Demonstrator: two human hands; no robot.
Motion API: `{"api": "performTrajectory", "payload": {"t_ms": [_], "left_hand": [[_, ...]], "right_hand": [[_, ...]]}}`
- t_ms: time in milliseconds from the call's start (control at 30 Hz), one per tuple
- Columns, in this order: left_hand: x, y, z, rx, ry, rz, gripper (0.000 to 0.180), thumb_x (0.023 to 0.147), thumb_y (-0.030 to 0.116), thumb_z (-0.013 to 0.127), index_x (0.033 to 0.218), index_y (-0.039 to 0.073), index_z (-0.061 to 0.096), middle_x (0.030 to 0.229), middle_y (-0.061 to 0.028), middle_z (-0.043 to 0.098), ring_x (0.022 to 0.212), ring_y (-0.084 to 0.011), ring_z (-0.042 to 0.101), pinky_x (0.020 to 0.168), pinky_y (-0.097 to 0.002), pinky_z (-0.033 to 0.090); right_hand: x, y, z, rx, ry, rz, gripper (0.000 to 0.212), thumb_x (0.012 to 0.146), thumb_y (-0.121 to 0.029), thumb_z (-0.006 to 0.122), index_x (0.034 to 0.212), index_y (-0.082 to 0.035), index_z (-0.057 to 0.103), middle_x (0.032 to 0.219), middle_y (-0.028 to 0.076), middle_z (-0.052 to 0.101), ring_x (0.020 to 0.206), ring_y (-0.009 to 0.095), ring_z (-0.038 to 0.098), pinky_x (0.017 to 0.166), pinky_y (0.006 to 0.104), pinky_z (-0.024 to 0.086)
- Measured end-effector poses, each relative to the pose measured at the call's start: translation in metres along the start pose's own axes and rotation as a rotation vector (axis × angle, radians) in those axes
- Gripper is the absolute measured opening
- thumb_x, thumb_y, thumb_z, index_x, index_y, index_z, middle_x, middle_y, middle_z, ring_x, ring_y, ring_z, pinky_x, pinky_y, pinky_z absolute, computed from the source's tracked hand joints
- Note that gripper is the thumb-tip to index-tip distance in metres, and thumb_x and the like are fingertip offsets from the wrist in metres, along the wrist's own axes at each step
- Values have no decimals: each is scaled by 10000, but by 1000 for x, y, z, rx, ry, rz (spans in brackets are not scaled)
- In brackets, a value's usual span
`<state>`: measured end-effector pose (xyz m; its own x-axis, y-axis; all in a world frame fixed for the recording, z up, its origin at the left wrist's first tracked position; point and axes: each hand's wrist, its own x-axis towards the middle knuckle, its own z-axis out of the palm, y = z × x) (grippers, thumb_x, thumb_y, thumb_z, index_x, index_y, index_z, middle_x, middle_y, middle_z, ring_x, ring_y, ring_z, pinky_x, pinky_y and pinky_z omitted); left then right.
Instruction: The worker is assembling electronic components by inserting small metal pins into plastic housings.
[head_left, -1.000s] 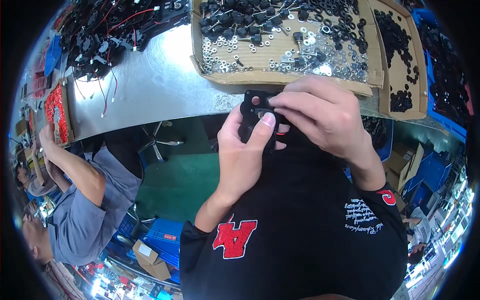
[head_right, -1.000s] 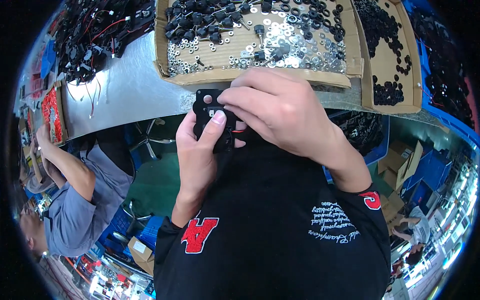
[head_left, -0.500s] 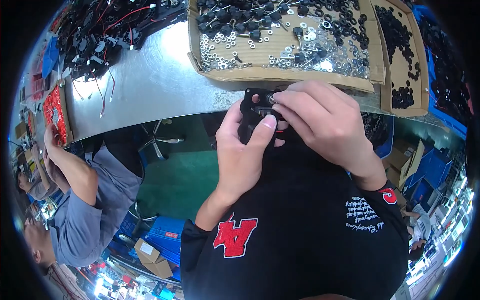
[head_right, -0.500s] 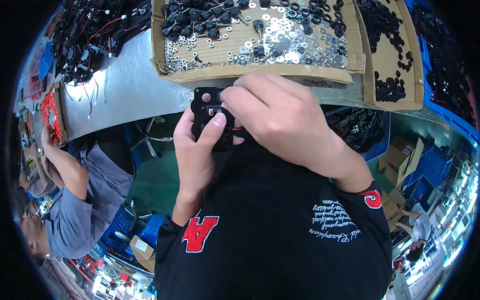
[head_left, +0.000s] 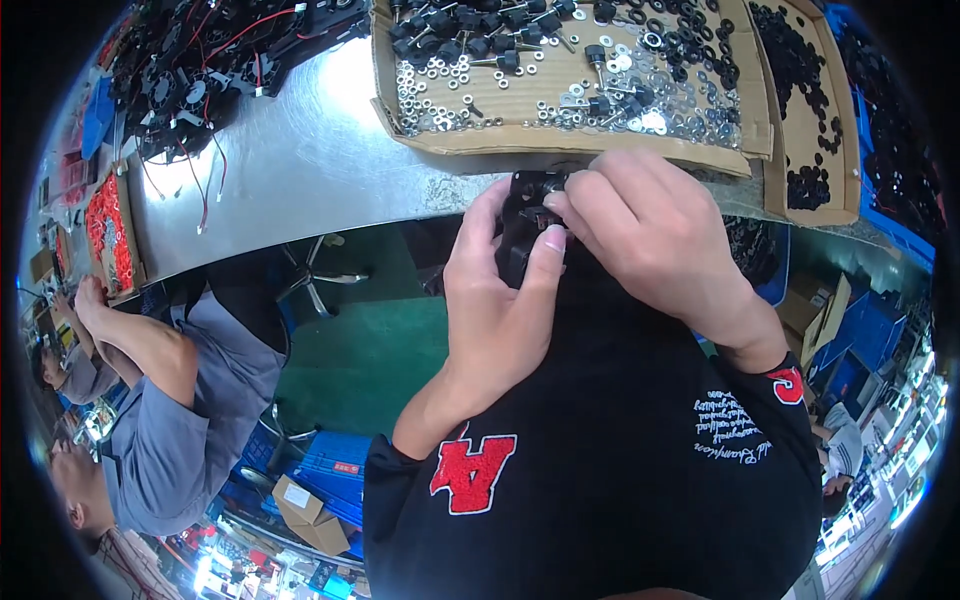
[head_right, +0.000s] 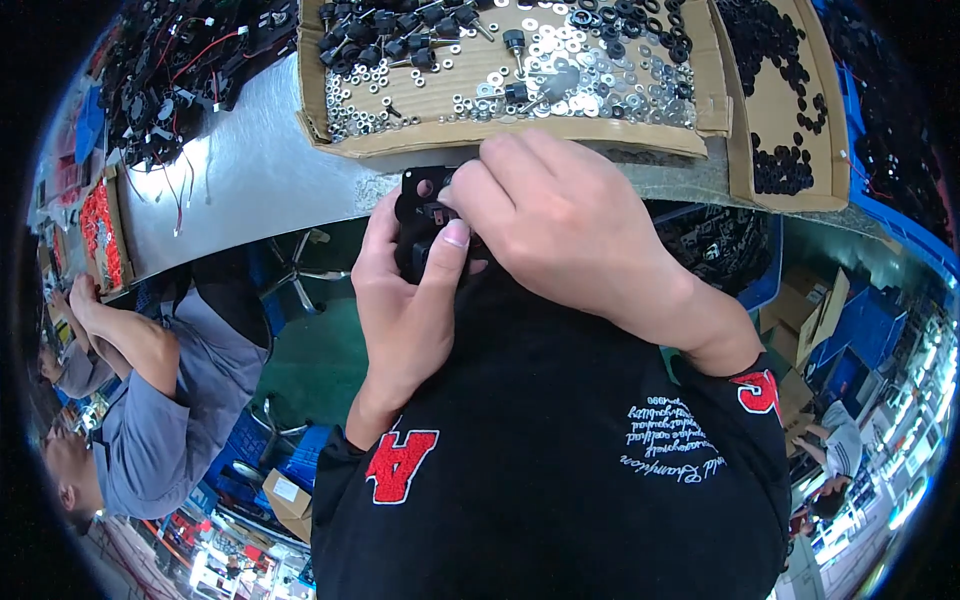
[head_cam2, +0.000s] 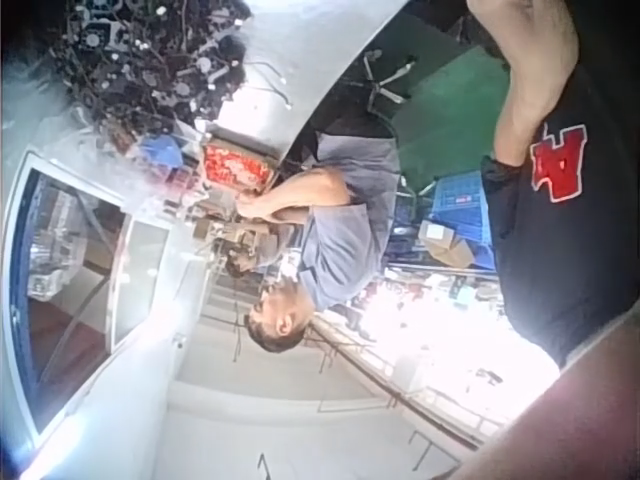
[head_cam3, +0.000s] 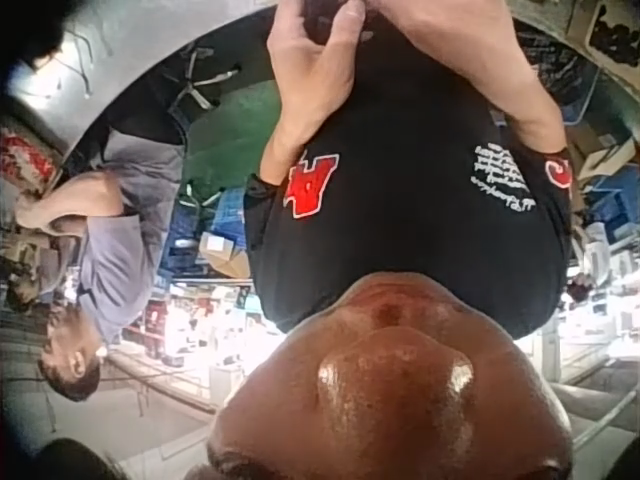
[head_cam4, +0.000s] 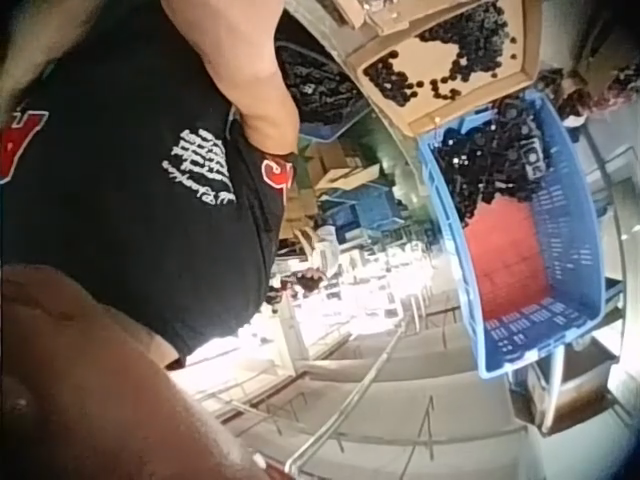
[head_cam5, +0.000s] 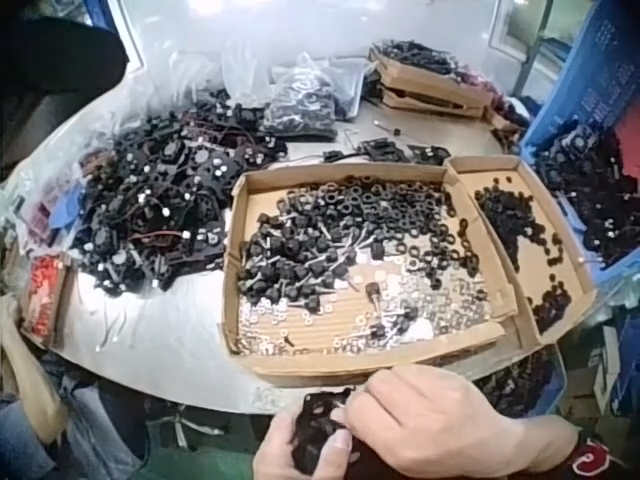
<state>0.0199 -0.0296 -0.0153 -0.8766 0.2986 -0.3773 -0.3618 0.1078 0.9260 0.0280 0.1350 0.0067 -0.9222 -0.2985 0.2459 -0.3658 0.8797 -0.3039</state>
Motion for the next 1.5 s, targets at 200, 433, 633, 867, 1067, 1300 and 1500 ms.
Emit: {"api": "performTrajectory", "payload": {"t_ms": [200, 433, 633, 867, 1067, 1300, 1500], "left_hand": [[4, -4, 0, 41, 48, 72, 430, 893, 46, 626, 1273, -84, 471, 1105, -168, 617, 990, -189, 619, 857, -313, 508], [6, 1, 1, 68, 55, 85, 421, 895, 40, 625, 1273, -72, 478, 1102, -154, 618, 978, -183, 619, 844, -309, 512], [5, -4, 2, 101, 101, 143, 424, 887, 45, 634, 1270, -62, 489, 1139, -182, 605, 1024, -223, 616, 877, -333, 501], [-2, -6, -1, 299, 137, 254, 475, 862, 42, 647, 1297, -50, 479, 1200, -202, 584, 1092, -283, 594, 913, -368, 481], [2, -13, -4, 270, 143, 317, 497, 842, 5, 640, 1303, -59, 466, 1206, -211, 575, 1084, -284, 601, 896, -358, 496], [5, -15, -3, 314, 106, 348, 498, 841, 1, 638, 1304, -59, 462, 1217, -220, 570, 1083, -297, 604, 892, -373, 504], [-2, -14, 3, 337, 130, 373, 489, 843, -3, 634, 1301, -56, 471, 1220, -207, 573, 1083, -289, 605, 891, -364, 496]], "right_hand": [[-1, -2, 9, 102, 58, 206, 184, 809, -157, 721, 826, -27, 591, 753, 95, 564, 654, 251, 590, 568, 338, 481], [-5, 1, 10, 188, -63, 159, 201, 840, -177, 698, 927, -24, 602, 782, 111, 583, 642, 276, 600, 571, 356, 485], [-3, -4, 19, 444, 170, 307, 165, 861, -183, 669, 880, -32, 604, 745, 99, 581, 622, 286, 595, 548, 361, 475], [-3, -9, 19, 252, 230, 252, 205, 826, -207, 706, 905, -35, 629, 759, 90, 612, 630, 264, 620, 564, 335, 498], [-10, -14, 18, 217, 77, 245, 255, 767, -205, 762, 903, -27, 639, 749, 86, 616, 619, 257, 618, 562, 323, 501], [-8, -14, 9, 245, 102, 184, 303, 743, -145, 782, 979, -19, 641, 796, 96, 642, 649, 210, 644, 569, 297, 519], [-5, -17, 11, 302, 276, 204, 304, 753, -162, 785, 972, -9, 640, 786, 91, 649, 656, 206, 656, 568, 293, 524]]}}
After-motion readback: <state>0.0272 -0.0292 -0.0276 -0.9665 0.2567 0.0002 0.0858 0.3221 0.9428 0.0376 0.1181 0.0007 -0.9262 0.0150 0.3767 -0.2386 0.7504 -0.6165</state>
